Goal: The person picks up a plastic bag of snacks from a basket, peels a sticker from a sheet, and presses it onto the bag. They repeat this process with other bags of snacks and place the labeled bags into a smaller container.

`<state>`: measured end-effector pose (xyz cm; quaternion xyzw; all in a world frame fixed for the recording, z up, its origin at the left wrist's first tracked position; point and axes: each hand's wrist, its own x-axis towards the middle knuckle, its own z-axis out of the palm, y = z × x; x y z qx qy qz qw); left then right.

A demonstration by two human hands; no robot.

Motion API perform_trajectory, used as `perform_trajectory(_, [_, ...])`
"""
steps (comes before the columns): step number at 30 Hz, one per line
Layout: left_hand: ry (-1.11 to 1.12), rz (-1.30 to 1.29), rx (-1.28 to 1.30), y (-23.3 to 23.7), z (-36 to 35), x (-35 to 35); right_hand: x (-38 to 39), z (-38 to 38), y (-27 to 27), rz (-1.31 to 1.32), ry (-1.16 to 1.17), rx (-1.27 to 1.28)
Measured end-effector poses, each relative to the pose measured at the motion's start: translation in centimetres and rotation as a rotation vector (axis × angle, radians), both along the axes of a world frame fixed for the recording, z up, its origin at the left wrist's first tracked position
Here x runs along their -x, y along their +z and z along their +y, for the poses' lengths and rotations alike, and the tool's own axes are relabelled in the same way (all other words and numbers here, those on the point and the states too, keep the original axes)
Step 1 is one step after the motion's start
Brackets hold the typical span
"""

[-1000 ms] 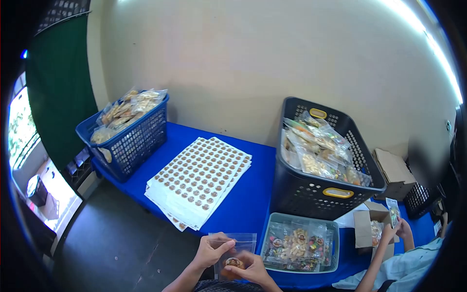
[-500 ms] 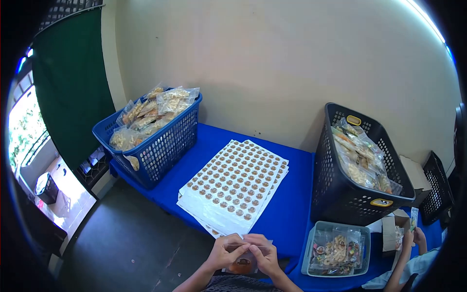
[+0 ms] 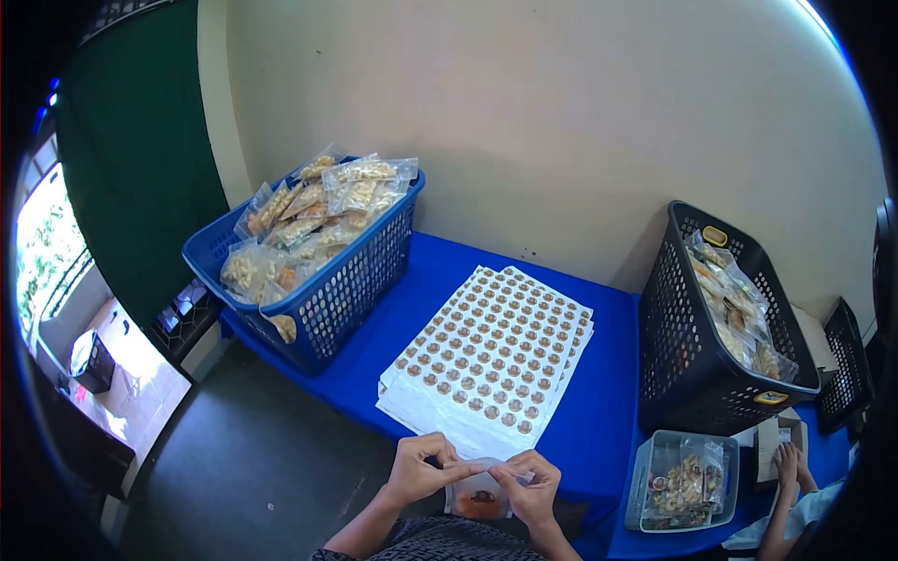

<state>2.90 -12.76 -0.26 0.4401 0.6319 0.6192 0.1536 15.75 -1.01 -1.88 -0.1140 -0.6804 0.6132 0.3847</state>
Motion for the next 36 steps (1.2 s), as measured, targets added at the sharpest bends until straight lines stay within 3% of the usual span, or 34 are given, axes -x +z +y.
perform_trajectory(1, [0.021,-0.096,0.018,-0.2,-0.1,0.4,0.3,-0.1,-0.1,0.008,-0.005,-0.008])
perform_trajectory(4, [-0.115,-0.044,0.006,0.8,-0.8,1.6,0.8,-0.2,0.0,0.065,0.102,0.35])
perform_trajectory(7, [-0.115,0.084,-0.001,0.8,-0.7,1.8,1.2,0.2,-0.2,0.025,0.069,0.338])
perform_trajectory(11, [0.057,-0.052,0.104,-0.8,-0.4,0.2,1.8,0.1,0.3,0.042,0.147,0.318])
perform_trajectory(13, [0.55,0.308,-0.182,-1.6,0.8,-1.2,2.0,-0.7,0.8,0.017,0.148,0.336])
perform_trajectory(14, [0.474,0.432,-0.099,-1.4,0.4,-1.6,2.1,-1.0,1.1,-0.004,0.144,0.35])
perform_trajectory(15, [0.308,0.39,-0.108,-1.1,0.3,-2.0,2.0,-1.3,1.7,-0.003,0.147,0.35])
perform_trajectory(17, [0.058,0.11,-0.19,-0.6,1.3,-3.6,1.7,-1.8,2.6,-0.08,0.31,0.021])
perform_trajectory(18, [0.077,0.257,-0.162,-1.4,1.6,-3.7,1.7,-1.9,2.5,-0.146,0.368,-0.173])
perform_trajectory(19, [0.08,0.263,-0.164,-1.6,1.5,-3.6,1.5,-1.7,2.5,-0.141,0.37,-0.176])
perform_trajectory(21, [0.013,0.02,-0.086,-1.5,1.1,-3.4,1.1,-1.3,2.5,-0.092,0.35,-0.34])
perform_trajectory(22, [0.015,0.022,-0.088,-1.3,1.2,-3.4,1.0,-0.9,2.7,-0.092,0.294,-0.379])
perform_trajectory(25, [-0.193,0.097,-0.295,0.4,1.5,-3.6,0.1,0.3,2.9,-0.235,0.173,-0.55])
perform_trajectory(27, [-0.132,-0.003,-0.384,0.6,1.9,-4.7,-0.6,1.4,2.6,-0.186,0.09,-0.563])
perform_trajectory(29, [-0.171,-0.133,-0.095,0.3,1.6,-4.9,-1.0,2.4,2.2,-0.095,-0.087,-0.579])
perform_trajectory(31, [-0.088,-0.021,-0.105,0.7,2.0,-5.7,-0.9,3.2,2.5,0.077,-0.163,-0.347])
perform_trajectory(33, [-0.064,-0.196,0.008,0.8,2.0,-6.7,-1.3,3.6,4.3,0.09,0.015,-0.059])
perform_trajectory(34, [-0.02,-0.167,-0.08,0.7,2.4,-7.2,-1.8,4.2,4.4,0.088,0.018,-0.056])
perform_trajectory(36, [0.019,-0.128,-0.091,0.7,2.5,-7.8,-2.9,5.5,4.3,-0.129,0.538,0.114])
